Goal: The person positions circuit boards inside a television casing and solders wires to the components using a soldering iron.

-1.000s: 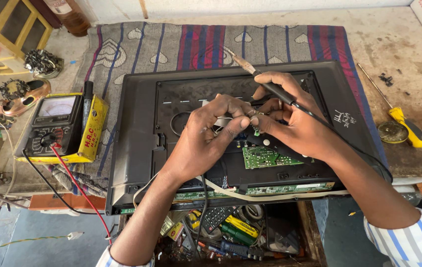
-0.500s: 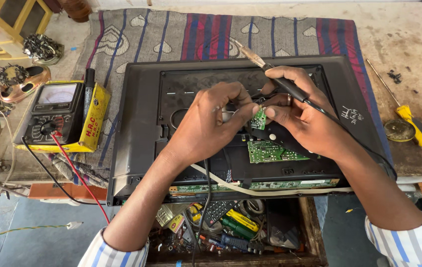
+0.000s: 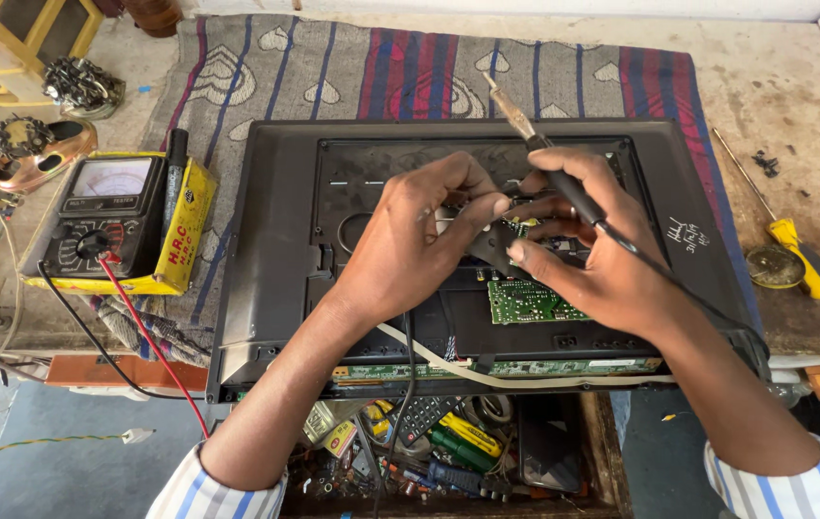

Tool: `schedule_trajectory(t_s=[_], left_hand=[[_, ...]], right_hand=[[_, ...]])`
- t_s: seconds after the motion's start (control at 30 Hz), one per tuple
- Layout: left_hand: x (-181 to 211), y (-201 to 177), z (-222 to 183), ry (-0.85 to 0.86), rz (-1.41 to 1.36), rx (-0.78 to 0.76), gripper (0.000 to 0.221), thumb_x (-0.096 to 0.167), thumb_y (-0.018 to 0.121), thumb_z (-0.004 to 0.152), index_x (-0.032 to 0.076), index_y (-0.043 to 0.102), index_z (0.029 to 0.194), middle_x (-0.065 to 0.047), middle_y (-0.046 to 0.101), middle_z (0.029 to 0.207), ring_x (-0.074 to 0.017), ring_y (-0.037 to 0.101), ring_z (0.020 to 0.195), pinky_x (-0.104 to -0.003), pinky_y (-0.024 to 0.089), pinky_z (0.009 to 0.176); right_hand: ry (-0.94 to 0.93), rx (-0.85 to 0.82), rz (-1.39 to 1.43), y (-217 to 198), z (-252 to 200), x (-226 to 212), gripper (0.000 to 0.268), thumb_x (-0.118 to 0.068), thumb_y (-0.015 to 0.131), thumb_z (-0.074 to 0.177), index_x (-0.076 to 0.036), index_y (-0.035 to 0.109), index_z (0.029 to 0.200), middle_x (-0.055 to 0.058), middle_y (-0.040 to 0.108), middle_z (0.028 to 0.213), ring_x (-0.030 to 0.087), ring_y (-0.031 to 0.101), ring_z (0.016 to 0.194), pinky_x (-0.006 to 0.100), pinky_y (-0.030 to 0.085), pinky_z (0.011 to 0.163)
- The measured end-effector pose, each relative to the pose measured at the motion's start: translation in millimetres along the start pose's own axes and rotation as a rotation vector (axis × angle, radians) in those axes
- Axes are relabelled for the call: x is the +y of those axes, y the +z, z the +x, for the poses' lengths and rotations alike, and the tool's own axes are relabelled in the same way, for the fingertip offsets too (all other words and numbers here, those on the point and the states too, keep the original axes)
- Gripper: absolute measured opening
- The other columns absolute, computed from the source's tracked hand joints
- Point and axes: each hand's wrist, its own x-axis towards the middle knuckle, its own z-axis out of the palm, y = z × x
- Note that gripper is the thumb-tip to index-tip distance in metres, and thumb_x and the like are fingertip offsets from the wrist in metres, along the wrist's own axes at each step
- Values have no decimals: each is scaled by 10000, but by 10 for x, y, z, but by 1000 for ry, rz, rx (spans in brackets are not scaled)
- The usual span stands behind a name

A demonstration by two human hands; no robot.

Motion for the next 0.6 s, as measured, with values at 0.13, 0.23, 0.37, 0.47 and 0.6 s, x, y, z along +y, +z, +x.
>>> schedule_trajectory(t_s=[0.13, 0.23, 0.37, 0.47, 0.6], left_hand=[[12, 1, -7, -18, -39, -64, 133, 118, 686, 1021, 5, 646, 961, -38, 667, 800, -99, 572, 684, -337, 433, 560], [16, -1, -2, -64, -26, -77, 138, 134, 691, 1005, 17, 649, 945, -37, 672, 801, -109, 585, 664, -340, 426, 533], [-12, -12, -19, 60, 43, -82, 147, 124, 741, 958, 26, 643, 906, -55, 667, 852, -188, 611, 781, -374, 478, 664], [-50, -6, -46, 108, 68, -95, 149, 99, 755, 932, 23, 636, 884, -71, 643, 864, -239, 604, 854, -401, 483, 749], [-75, -9, -64, 85, 87, -117, 161, 85, 747, 931, 15, 611, 880, -77, 619, 856, -246, 612, 860, -410, 489, 787]], right_hand=[[-14, 72, -116, 104, -25, -73, 725, -177, 825, 885, -60, 424, 1478, 149, 587, 1315, 214, 697, 1163, 343, 649, 939], [-15, 95, -213, 141, -3, -94, 773, -215, 858, 846, -60, 431, 1472, 151, 596, 1309, 225, 694, 1167, 342, 651, 913], [17, 86, -173, 144, -4, -81, 808, -211, 865, 834, -65, 415, 1489, 152, 567, 1329, 217, 682, 1150, 344, 648, 900], [52, 78, -69, 142, -42, -51, 815, -183, 850, 856, -72, 382, 1514, 154, 544, 1361, 211, 678, 1151, 348, 635, 936], [31, 98, -7, 155, -85, -26, 833, -150, 841, 880, -65, 341, 1541, 163, 519, 1379, 223, 658, 1200, 360, 614, 993]])
